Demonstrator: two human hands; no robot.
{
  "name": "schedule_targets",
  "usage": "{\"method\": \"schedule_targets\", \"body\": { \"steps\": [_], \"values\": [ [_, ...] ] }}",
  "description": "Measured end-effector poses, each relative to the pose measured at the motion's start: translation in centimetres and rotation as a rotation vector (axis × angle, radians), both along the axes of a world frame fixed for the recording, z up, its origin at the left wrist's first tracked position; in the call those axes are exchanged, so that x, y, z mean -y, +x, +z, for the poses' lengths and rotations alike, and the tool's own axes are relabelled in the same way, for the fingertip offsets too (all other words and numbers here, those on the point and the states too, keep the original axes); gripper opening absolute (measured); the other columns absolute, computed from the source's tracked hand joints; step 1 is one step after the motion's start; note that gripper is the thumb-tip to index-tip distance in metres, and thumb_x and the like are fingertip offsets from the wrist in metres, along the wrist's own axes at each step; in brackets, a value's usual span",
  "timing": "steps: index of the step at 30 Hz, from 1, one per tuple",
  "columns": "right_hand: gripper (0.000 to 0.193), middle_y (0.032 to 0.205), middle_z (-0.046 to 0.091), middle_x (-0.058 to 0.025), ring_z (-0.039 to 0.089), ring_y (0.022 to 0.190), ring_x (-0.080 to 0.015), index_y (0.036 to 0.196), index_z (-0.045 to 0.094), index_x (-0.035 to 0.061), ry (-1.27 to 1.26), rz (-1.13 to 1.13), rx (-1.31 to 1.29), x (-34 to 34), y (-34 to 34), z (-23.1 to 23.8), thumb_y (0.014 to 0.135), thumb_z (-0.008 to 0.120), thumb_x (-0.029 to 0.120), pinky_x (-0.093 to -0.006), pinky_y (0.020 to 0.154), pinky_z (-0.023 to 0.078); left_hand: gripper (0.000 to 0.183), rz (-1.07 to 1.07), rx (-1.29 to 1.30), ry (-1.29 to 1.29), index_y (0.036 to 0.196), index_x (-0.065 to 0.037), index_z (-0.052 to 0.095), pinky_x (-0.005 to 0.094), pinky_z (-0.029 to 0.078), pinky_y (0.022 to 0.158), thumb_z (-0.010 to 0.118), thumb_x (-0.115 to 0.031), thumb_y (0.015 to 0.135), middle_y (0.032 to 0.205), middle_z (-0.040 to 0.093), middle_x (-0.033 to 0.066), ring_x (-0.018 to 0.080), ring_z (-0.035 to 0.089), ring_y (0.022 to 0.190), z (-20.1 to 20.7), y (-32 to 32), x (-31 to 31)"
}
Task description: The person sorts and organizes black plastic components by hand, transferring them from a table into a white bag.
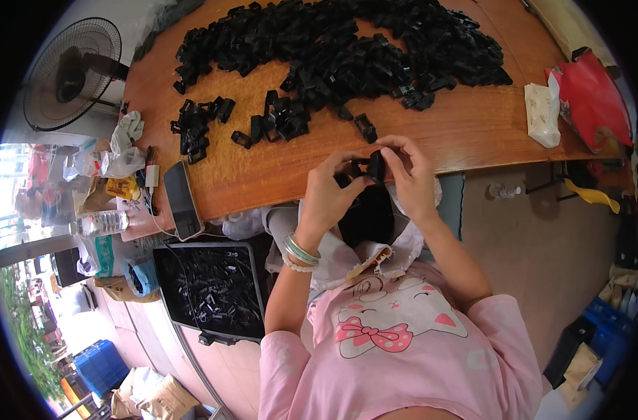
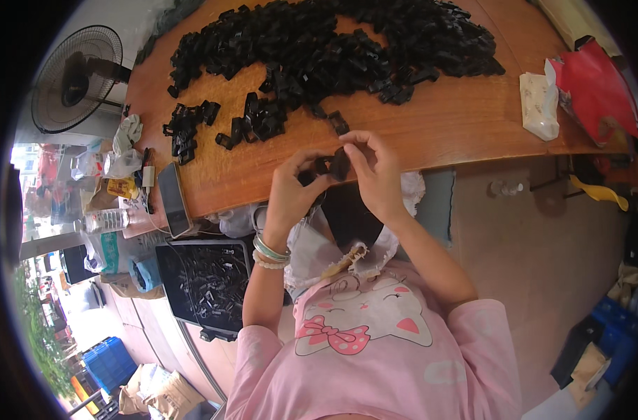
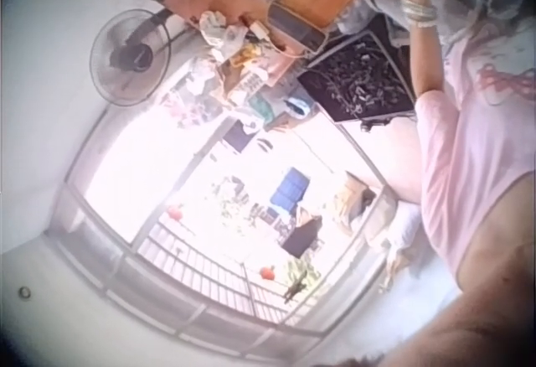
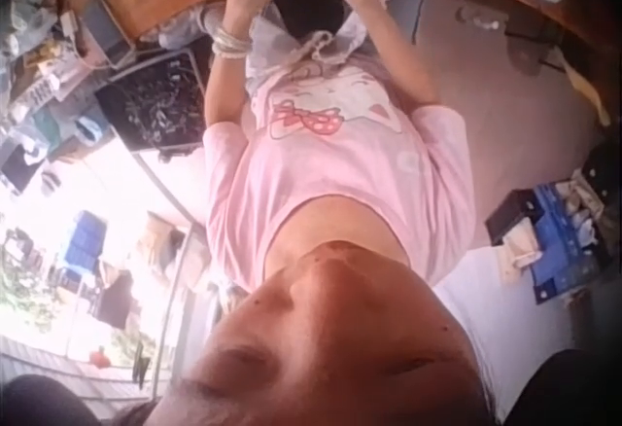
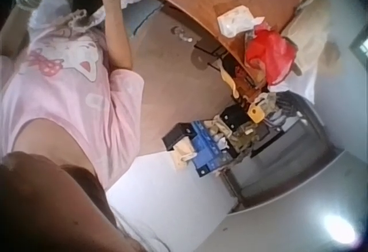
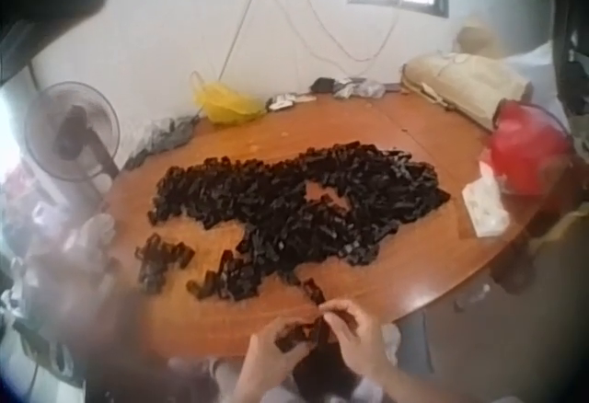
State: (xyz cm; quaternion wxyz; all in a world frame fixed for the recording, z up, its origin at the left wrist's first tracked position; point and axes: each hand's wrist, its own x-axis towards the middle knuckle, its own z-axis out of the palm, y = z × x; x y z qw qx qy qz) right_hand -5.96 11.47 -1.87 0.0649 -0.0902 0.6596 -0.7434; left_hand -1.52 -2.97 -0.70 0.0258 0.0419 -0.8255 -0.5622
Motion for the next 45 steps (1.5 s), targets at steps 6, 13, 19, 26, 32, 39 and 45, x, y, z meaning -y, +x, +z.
{"method": "schedule_targets", "body": {
  "steps": [6, 13, 19, 26, 32, 39, 45],
  "values": [
    [0.022, 0.090, 0.056, -0.0047, 0.055, 0.081, -0.0110, 0.105, 0.060, 0.0001, 0.236, 0.019, -0.175, 1.3, -0.7, -1.9, 0.087, 0.049, -0.004, -0.0237, 0.072, 0.045, 0.030, 0.135, 0.174, 0.291, 0.102, 0.005, 0.059, 0.0246, 0.046, 0.061, 0.068, -0.005, 0.075, 0.077, 0.066, 0.0101, 0.0104, 0.059, 0.069, -1.6, -0.4, -1.2],
    [0.024, 0.094, 0.056, -0.0082, 0.055, 0.081, -0.0173, 0.103, 0.061, -0.0027, 0.267, 0.297, -0.049, -1.4, -0.9, 1.2, 0.080, 0.056, -0.003, -0.0270, 0.074, 0.044, 0.026, 0.036, 0.147, 0.362, 0.101, 0.003, 0.062, 0.0218, 0.043, 0.055, 0.066, -0.008, 0.078, 0.075, 0.065, 0.0052, 0.0075, 0.054, 0.059, -0.9, 0.1, 0.1],
    [0.024, 0.088, 0.053, -0.0092, 0.050, 0.085, -0.0227, 0.100, 0.060, -0.0058, 0.436, 0.396, -0.387, -2.5, -1.2, 1.6, 0.078, 0.061, 0.003, -0.0323, 0.076, 0.043, 0.026, 0.078, 0.165, 0.265, 0.101, 0.004, 0.062, 0.0205, 0.041, 0.057, 0.067, -0.006, 0.077, 0.072, 0.062, 0.0018, 0.0060, 0.051, 0.061, 0.7, 1.0, 0.5],
    [0.023, 0.087, 0.052, -0.0104, 0.048, 0.086, -0.0264, 0.098, 0.060, -0.0055, 0.530, 0.410, -0.501, -2.4, -1.1, 2.1, 0.077, 0.062, 0.003, -0.0364, 0.076, 0.041, 0.027, 0.036, -0.027, 0.033, 0.099, 0.004, 0.063, 0.0263, 0.044, 0.060, 0.068, -0.008, 0.076, 0.073, 0.063, 0.0088, 0.0127, 0.053, 0.063, 0.8, 1.5, 0.5],
    [0.027, 0.089, 0.052, -0.0103, 0.048, 0.088, -0.0269, 0.101, 0.061, -0.0022, 0.639, 0.326, -0.661, -2.0, -0.4, 2.0, 0.074, 0.064, 0.002, -0.0373, 0.077, 0.041, 0.027, 0.090, 0.095, 0.071, 0.100, 0.004, 0.064, 0.0266, 0.045, 0.062, 0.069, -0.010, 0.077, 0.076, 0.064, 0.0101, 0.0155, 0.054, 0.064, 1.1, 1.7, 0.0],
    [0.029, 0.097, 0.055, -0.0103, 0.056, 0.090, -0.0231, 0.107, 0.059, -0.0011, 0.280, 0.364, -0.223, -1.7, 0.4, 2.4, 0.078, 0.061, -0.004, -0.0315, 0.075, 0.049, 0.029, 0.162, -0.159, 0.049, 0.110, 0.001, 0.058, 0.0267, 0.049, 0.071, 0.063, -0.005, 0.082, 0.093, 0.066, 0.0129, 0.0169, 0.063, 0.079, 1.5, 2.5, -1.6],
    [0.025, 0.094, 0.060, -0.0088, 0.058, 0.082, -0.0187, 0.104, 0.063, -0.0014, 0.218, 0.284, -0.167, -1.9, 1.2, 1.5, 0.078, 0.063, -0.002, -0.0279, 0.073, 0.046, 0.026, 0.230, -0.216, -0.056, 0.108, 0.001, 0.059, 0.0252, 0.048, 0.069, 0.063, -0.004, 0.082, 0.090, 0.066, 0.0121, 0.0141, 0.063, 0.077, 1.0, 3.6, -3.0]
  ]
}}
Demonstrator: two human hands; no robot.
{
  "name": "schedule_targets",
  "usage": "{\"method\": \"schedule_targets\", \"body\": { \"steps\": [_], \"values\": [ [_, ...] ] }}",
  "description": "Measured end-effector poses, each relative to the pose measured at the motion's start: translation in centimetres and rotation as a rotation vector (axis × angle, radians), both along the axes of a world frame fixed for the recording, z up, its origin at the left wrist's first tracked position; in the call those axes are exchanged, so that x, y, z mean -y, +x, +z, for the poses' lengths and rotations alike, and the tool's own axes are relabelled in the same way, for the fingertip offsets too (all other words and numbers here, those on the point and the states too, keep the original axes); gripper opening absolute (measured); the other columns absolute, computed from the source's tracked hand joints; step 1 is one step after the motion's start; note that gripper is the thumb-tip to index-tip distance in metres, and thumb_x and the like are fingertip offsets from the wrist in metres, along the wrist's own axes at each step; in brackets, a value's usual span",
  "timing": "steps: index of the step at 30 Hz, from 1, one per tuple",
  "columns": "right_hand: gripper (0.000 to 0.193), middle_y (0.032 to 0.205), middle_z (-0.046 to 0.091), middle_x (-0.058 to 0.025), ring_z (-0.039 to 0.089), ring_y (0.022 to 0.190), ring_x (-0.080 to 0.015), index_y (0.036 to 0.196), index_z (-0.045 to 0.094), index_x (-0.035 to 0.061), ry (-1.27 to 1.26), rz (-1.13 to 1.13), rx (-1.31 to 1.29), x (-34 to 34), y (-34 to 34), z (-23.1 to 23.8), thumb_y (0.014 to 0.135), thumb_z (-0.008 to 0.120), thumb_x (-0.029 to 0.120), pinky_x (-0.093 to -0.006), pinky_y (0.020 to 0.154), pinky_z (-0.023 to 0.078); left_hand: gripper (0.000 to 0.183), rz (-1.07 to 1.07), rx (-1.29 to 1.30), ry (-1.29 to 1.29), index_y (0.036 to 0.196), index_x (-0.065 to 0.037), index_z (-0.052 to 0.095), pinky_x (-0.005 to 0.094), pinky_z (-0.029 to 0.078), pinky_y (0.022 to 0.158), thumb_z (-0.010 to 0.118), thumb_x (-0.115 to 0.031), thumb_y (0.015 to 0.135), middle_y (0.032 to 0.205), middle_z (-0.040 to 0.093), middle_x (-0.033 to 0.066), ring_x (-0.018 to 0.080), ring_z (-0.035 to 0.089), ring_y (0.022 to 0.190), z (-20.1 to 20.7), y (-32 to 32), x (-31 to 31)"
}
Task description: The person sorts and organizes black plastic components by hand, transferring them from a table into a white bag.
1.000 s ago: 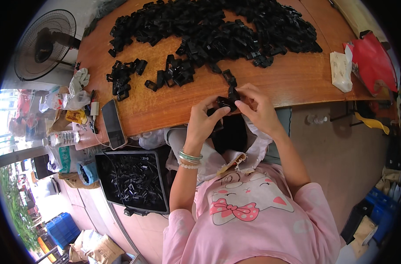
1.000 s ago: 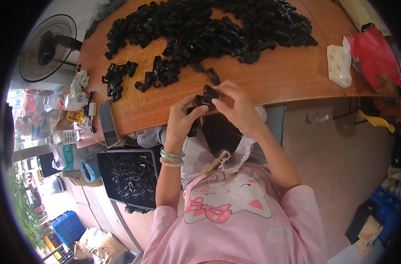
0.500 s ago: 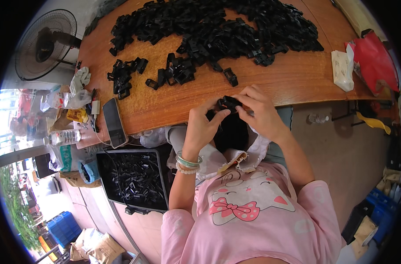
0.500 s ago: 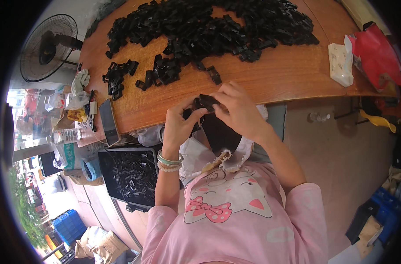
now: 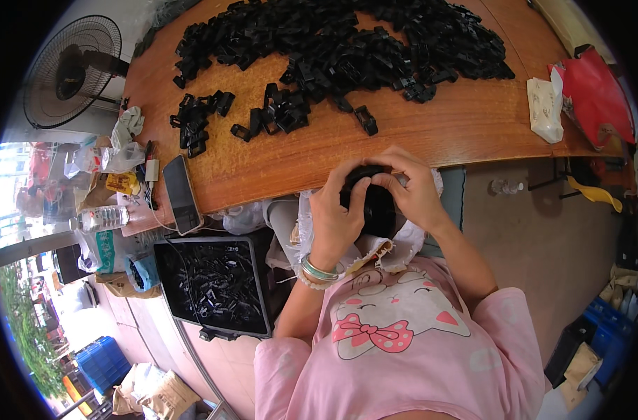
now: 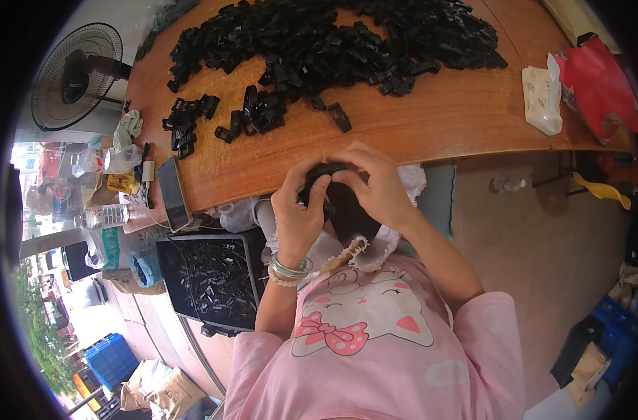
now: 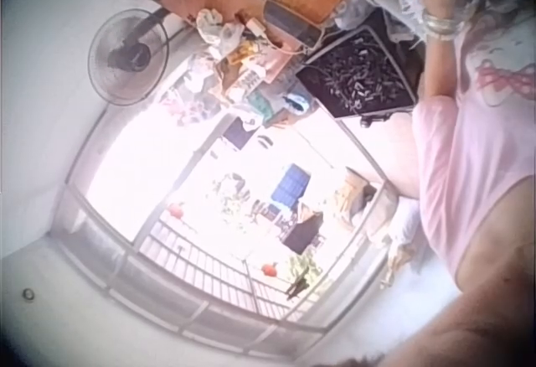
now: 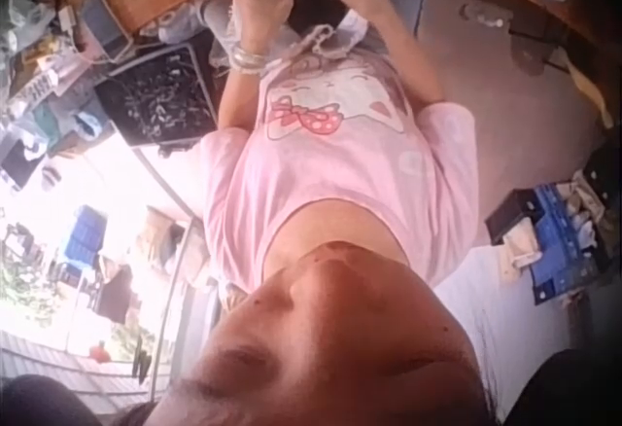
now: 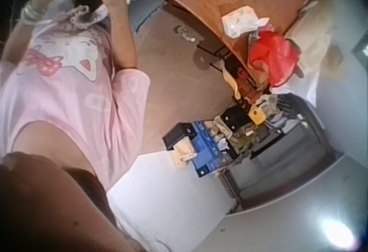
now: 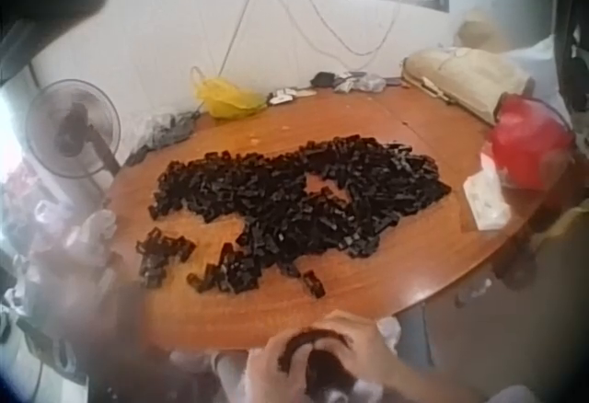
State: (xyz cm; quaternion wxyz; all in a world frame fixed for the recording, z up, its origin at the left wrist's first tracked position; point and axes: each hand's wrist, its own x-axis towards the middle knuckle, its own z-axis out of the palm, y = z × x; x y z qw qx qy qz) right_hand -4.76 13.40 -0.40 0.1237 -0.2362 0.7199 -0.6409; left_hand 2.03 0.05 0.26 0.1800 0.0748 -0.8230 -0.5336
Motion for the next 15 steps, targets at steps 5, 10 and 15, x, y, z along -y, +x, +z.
{"method": "schedule_targets", "body": {
  "steps": [5, 10, 15],
  "values": [
    [0.015, 0.084, 0.060, -0.0083, 0.058, 0.080, -0.0156, 0.096, 0.064, -0.0024, 0.271, 0.307, -0.082, -2.0, -2.3, -1.8, 0.081, 0.061, 0.001, -0.0267, 0.068, 0.047, 0.008, -0.174, 0.102, -0.184, 0.082, 0.000, 0.064, 0.0320, 0.048, 0.060, 0.066, -0.007, 0.079, 0.076, 0.063, 0.0144, 0.0275, 0.061, 0.068, -2.9, 0.9, 2.3],
    [0.013, 0.090, 0.061, -0.0099, 0.057, 0.082, -0.0267, 0.094, 0.064, 0.0013, 0.237, -0.101, -0.264, 0.3, -6.2, -1.8, 0.084, 0.058, 0.008, -0.0330, 0.071, 0.045, 0.011, 0.253, -0.029, -0.465, 0.087, -0.003, 0.062, 0.0330, 0.046, 0.060, 0.066, -0.004, 0.076, 0.082, 0.058, 0.0102, 0.0266, 0.057, 0.071, -2.8, -3.9, 6.7],
    [0.023, 0.115, 0.055, -0.0078, 0.048, 0.110, -0.0289, 0.107, 0.062, 0.0091, 0.519, -0.524, -0.766, 0.8, -13.8, -4.3, 0.089, 0.052, 0.019, -0.0464, 0.090, 0.037, 0.034, 0.353, -0.220, -0.781, 0.105, -0.007, 0.058, 0.0408, 0.041, 0.084, 0.070, -0.018, 0.076, 0.110, 0.053, 0.0132, 0.0315, 0.050, 0.103, -1.7, -7.4, 8.2]
  ]
}}
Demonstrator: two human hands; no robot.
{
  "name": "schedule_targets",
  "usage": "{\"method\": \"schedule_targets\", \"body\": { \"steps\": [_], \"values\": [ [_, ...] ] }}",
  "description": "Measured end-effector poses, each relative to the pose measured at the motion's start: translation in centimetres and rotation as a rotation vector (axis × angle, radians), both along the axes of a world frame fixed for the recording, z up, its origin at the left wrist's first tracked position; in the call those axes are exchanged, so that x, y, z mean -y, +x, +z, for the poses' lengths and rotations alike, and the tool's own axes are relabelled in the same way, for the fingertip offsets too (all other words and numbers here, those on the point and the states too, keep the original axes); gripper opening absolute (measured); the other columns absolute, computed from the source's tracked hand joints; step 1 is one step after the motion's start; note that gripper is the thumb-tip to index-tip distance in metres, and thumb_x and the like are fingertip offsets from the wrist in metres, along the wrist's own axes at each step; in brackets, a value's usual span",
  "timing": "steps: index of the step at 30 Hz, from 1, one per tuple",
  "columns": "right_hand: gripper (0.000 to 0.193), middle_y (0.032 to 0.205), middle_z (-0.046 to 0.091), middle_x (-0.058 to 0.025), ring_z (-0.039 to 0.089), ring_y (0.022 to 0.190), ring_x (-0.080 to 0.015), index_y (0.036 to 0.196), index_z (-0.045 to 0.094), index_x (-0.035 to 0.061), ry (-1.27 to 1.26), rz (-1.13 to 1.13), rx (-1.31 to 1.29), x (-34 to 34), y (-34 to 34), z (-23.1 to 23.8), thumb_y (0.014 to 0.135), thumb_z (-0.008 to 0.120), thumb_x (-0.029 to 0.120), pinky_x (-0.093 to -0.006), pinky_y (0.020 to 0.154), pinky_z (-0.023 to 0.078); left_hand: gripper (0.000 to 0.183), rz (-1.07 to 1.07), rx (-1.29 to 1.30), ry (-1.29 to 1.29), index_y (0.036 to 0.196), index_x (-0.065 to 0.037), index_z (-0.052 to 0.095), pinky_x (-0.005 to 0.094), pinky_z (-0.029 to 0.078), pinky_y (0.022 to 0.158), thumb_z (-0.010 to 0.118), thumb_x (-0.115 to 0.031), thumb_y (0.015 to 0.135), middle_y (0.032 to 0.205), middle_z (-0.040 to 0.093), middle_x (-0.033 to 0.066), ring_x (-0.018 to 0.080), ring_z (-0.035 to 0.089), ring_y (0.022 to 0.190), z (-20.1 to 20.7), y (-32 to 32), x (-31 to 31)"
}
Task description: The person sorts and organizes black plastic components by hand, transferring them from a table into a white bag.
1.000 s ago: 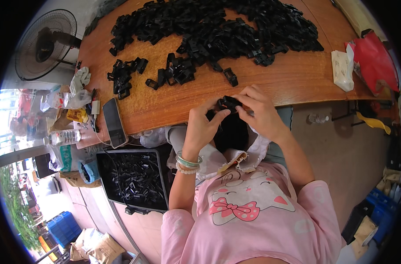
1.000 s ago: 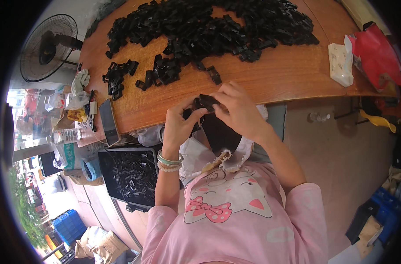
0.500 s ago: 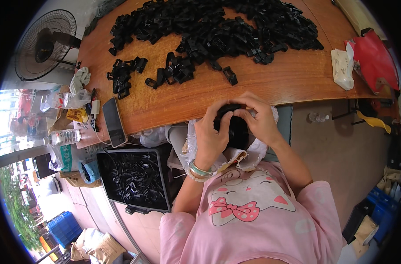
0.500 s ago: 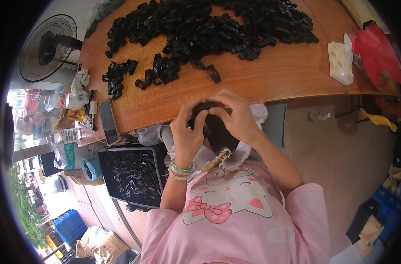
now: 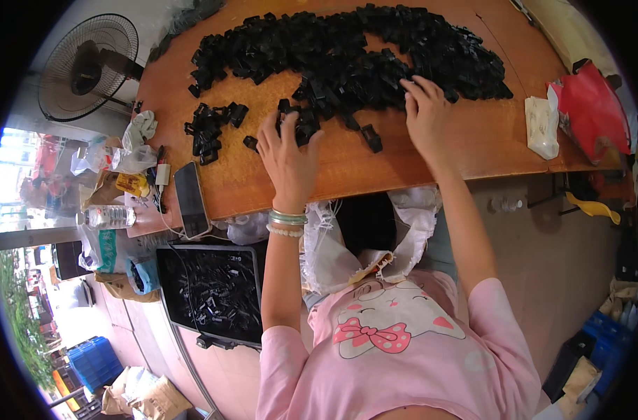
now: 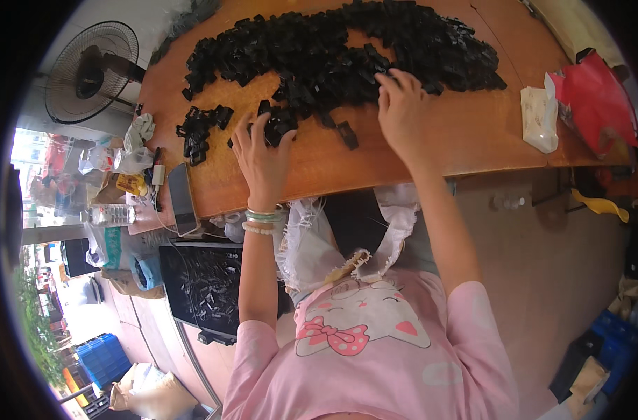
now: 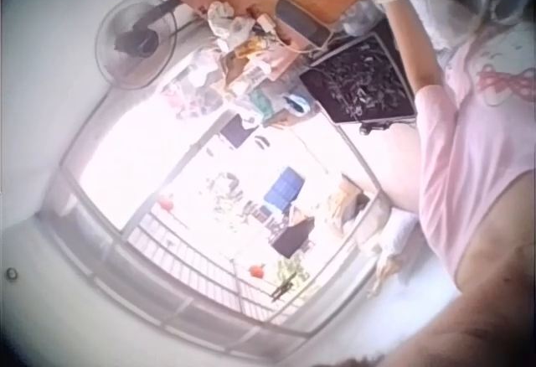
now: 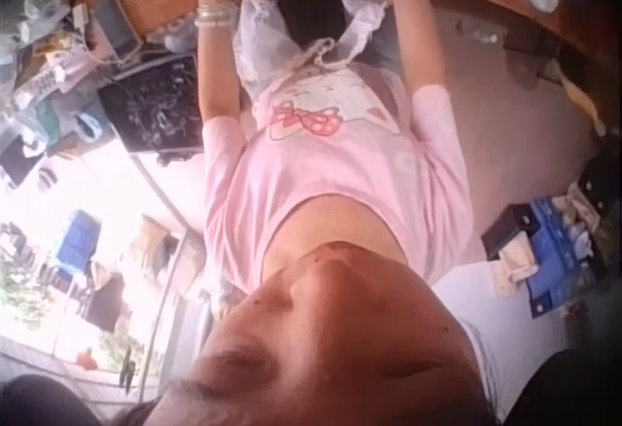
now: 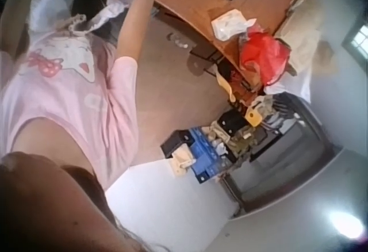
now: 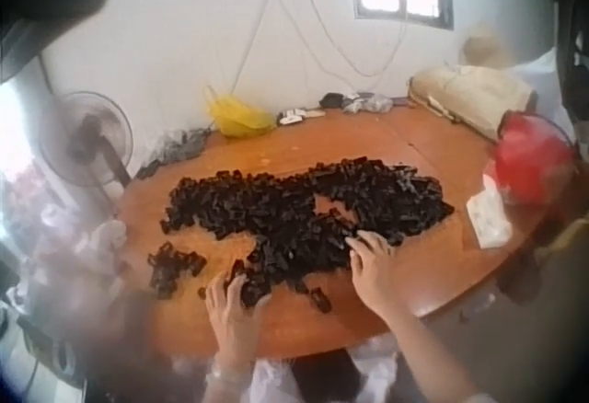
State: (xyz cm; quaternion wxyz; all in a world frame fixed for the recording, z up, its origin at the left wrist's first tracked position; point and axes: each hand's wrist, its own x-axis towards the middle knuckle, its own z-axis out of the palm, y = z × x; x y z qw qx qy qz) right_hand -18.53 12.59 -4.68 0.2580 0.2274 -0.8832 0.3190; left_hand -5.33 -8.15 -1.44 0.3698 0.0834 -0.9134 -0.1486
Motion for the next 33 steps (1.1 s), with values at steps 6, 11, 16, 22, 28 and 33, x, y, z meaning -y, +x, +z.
{"method": "schedule_targets", "body": {
  "steps": [6, 11, 16, 22, 28, 33],
  "values": [
    [0.047, 0.134, 0.044, -0.0095, 0.025, 0.133, -0.0304, 0.122, 0.057, 0.0213, 0.161, -0.023, 0.231, -0.6, -5.3, -1.0, 0.089, 0.043, 0.052, -0.0676, 0.101, 0.014, 0.067, -0.039, 0.257, 0.216, 0.133, -0.020, 0.044, 0.0486, 0.025, 0.104, 0.063, -0.053, 0.078, 0.137, 0.041, 0.0170, 0.0366, 0.036, 0.126, -2.5, -3.7, 5.6],
    [0.050, 0.133, 0.044, -0.0107, 0.030, 0.130, -0.0315, 0.117, 0.061, 0.0222, 0.255, 0.128, 0.208, 0.3, -3.7, -1.2, 0.082, 0.054, 0.057, -0.0629, 0.104, 0.012, 0.061, -0.224, 0.359, 0.183, 0.131, -0.020, 0.048, 0.0453, 0.031, 0.102, 0.067, -0.044, 0.079, 0.133, 0.045, 0.0179, 0.0365, 0.041, 0.123, -2.1, -4.7, 3.3],
    [0.044, 0.130, 0.047, -0.0119, 0.038, 0.125, -0.0298, 0.110, 0.064, 0.0091, 0.232, 0.174, 0.184, -0.1, -0.5, -0.5, 0.080, 0.063, 0.042, -0.0529, 0.108, 0.015, 0.058, -0.242, 0.335, 0.174, 0.126, -0.018, 0.053, 0.0457, 0.032, 0.100, 0.068, -0.045, 0.076, 0.129, 0.049, 0.0155, 0.0341, 0.044, 0.118, -1.9, -2.3, 1.2],
    [0.040, 0.129, 0.047, -0.0092, 0.037, 0.125, -0.0302, 0.110, 0.064, 0.0104, 0.256, 0.174, 0.194, -0.5, 2.9, 0.0, 0.081, 0.065, 0.038, -0.0536, 0.108, 0.016, 0.059, -0.255, 0.306, 0.210, 0.122, -0.012, 0.054, 0.0458, 0.030, 0.100, 0.071, -0.042, 0.075, 0.124, 0.051, 0.0153, 0.0332, 0.045, 0.116, -2.4, 0.0, -0.6],
    [0.034, 0.119, 0.052, -0.0090, 0.041, 0.119, -0.0280, 0.102, 0.066, 0.0077, 0.103, 0.173, 0.025, -0.1, 3.5, 0.3, 0.080, 0.065, 0.034, -0.0539, 0.102, 0.023, 0.027, -0.164, -0.080, 0.206, 0.104, -0.002, 0.059, 0.0384, 0.042, 0.090, 0.067, -0.008, 0.080, 0.108, 0.058, 0.0150, 0.0326, 0.051, 0.107, -1.2, 1.0, -0.9],
    [0.022, 0.099, 0.059, -0.0047, 0.047, 0.103, -0.0241, 0.092, 0.067, 0.0074, 0.148, 0.189, 0.158, 1.6, 2.5, 1.5, 0.076, 0.069, 0.024, -0.0439, 0.090, 0.032, 0.010, -0.052, -0.143, 0.261, 0.088, 0.000, 0.060, 0.0343, 0.046, 0.068, 0.063, 0.000, 0.079, 0.079, 0.058, 0.0104, 0.0270, 0.058, 0.081, -0.3, 3.8, -3.4]
  ]
}}
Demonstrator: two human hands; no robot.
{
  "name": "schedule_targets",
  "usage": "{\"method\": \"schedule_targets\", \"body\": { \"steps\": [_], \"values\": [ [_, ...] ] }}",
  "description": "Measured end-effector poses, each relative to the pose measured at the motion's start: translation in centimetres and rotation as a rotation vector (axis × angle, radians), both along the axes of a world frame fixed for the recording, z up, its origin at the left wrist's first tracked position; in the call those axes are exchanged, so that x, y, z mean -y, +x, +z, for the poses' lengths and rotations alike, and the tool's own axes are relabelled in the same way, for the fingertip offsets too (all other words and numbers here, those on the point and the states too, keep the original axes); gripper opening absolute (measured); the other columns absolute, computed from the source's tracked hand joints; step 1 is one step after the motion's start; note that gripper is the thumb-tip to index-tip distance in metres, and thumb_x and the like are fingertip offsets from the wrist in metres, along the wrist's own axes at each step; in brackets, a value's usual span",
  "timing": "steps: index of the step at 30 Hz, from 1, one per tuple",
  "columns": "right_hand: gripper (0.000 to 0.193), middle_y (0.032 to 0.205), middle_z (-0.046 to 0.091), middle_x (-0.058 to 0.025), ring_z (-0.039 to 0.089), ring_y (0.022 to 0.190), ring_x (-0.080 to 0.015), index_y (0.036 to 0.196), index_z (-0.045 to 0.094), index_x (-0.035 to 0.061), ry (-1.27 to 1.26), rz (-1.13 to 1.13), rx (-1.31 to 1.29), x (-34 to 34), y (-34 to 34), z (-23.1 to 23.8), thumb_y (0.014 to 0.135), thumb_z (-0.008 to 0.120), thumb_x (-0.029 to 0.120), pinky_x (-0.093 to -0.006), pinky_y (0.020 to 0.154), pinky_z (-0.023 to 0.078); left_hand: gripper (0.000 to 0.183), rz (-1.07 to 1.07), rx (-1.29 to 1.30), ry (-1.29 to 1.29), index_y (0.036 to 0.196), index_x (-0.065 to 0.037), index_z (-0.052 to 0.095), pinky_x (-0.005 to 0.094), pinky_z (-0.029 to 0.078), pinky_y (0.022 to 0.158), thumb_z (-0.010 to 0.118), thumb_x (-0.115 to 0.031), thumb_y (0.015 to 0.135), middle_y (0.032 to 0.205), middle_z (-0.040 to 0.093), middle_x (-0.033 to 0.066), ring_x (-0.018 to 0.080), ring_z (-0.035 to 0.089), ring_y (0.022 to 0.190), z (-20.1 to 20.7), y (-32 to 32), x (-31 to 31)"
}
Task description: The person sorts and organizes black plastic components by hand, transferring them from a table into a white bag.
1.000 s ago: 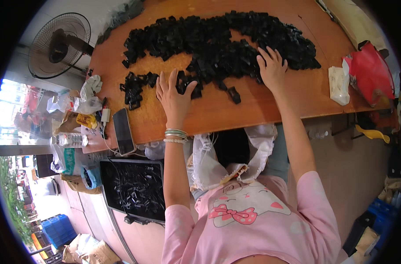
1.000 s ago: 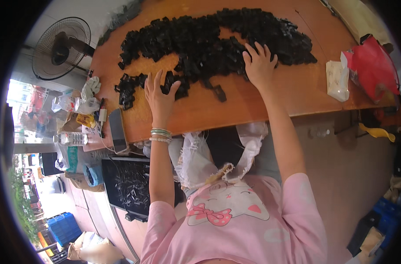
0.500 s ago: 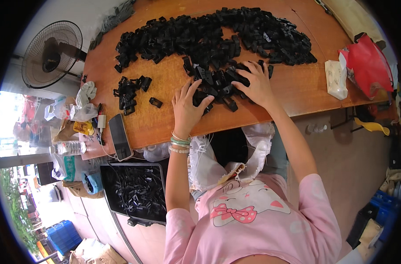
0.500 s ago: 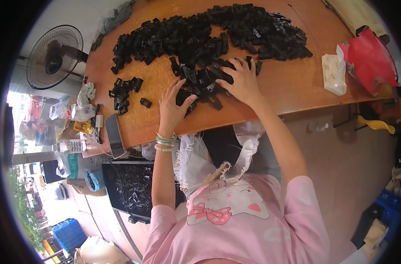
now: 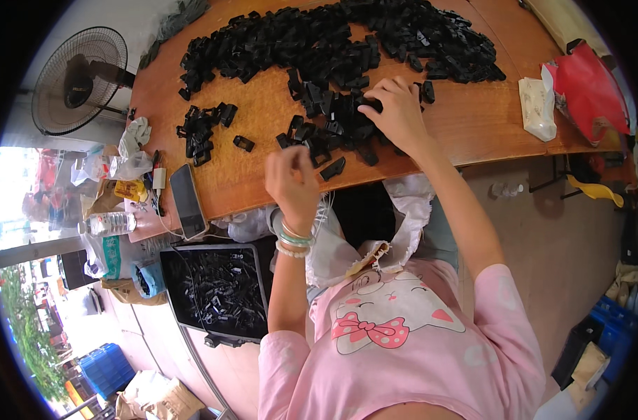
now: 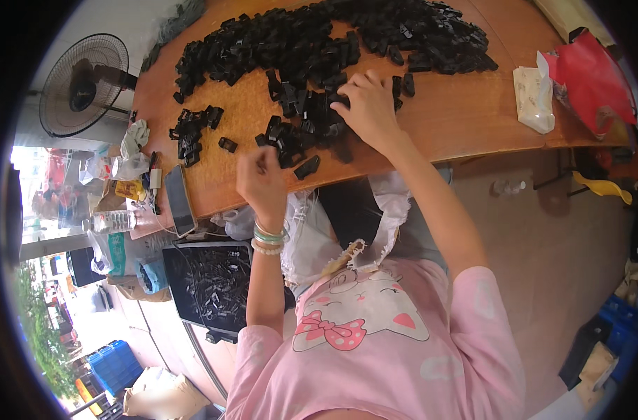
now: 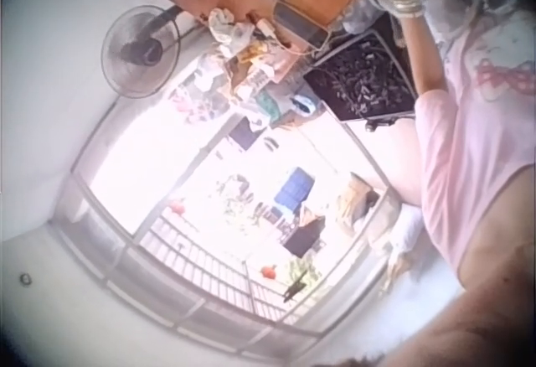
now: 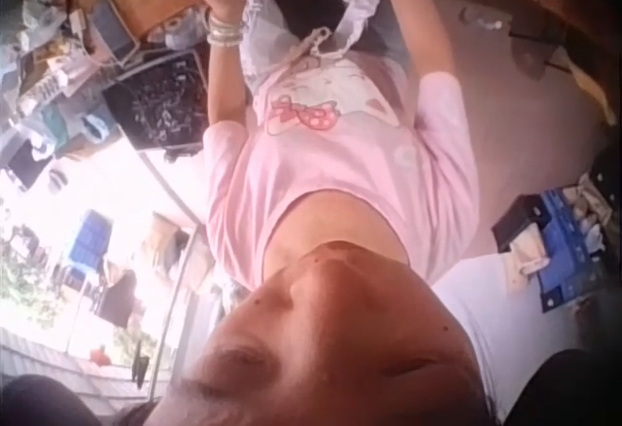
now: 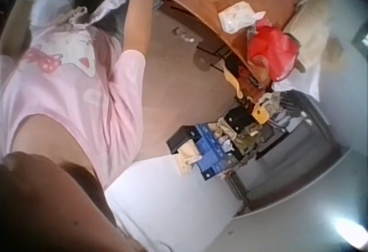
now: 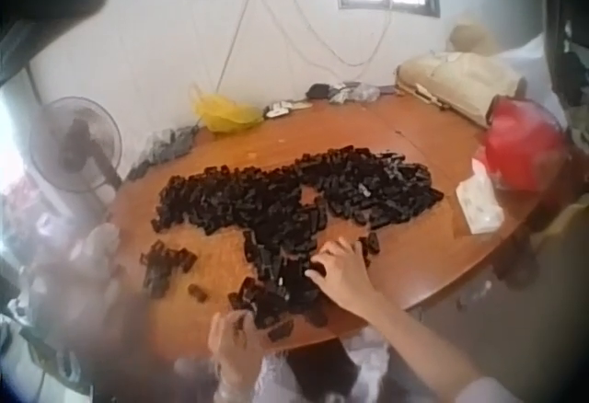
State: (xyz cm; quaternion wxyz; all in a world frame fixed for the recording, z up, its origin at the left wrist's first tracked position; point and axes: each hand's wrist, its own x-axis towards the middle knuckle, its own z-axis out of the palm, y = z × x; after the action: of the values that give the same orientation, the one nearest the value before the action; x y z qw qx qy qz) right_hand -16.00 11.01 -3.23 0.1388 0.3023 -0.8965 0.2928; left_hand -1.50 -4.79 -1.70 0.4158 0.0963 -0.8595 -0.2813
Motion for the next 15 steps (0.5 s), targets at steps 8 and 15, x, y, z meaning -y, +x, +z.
{"method": "schedule_targets", "body": {
  "steps": [8, 15],
  "values": [
    [0.025, 0.088, 0.060, -0.0059, 0.056, 0.081, -0.0222, 0.103, 0.065, 0.0064, -0.279, 0.015, -0.118, -0.2, 0.4, 1.6, 0.078, 0.066, 0.010, -0.0345, 0.075, 0.042, 0.017, -0.135, 0.361, -0.345, 0.092, -0.002, 0.061, 0.0314, 0.047, 0.058, 0.064, -0.005, 0.076, 0.087, 0.056, 0.0097, 0.0269, 0.057, 0.064, -1.5, 1.6, -2.0],
    [0.027, 0.095, 0.061, -0.0059, 0.058, 0.070, -0.0118, 0.114, 0.059, -0.0017, -0.889, 0.161, 0.691, -3.1, 8.0, 3.5, 0.087, 0.055, 0.000, -0.0237, 0.065, 0.048, 0.016, -0.317, 0.472, 0.980, 0.100, 0.005, 0.054, 0.0288, 0.052, 0.057, 0.050, 0.005, 0.085, 0.090, 0.060, 0.0105, 0.0201, 0.063, 0.068, 0.0, 3.1, -3.0]
  ]
}}
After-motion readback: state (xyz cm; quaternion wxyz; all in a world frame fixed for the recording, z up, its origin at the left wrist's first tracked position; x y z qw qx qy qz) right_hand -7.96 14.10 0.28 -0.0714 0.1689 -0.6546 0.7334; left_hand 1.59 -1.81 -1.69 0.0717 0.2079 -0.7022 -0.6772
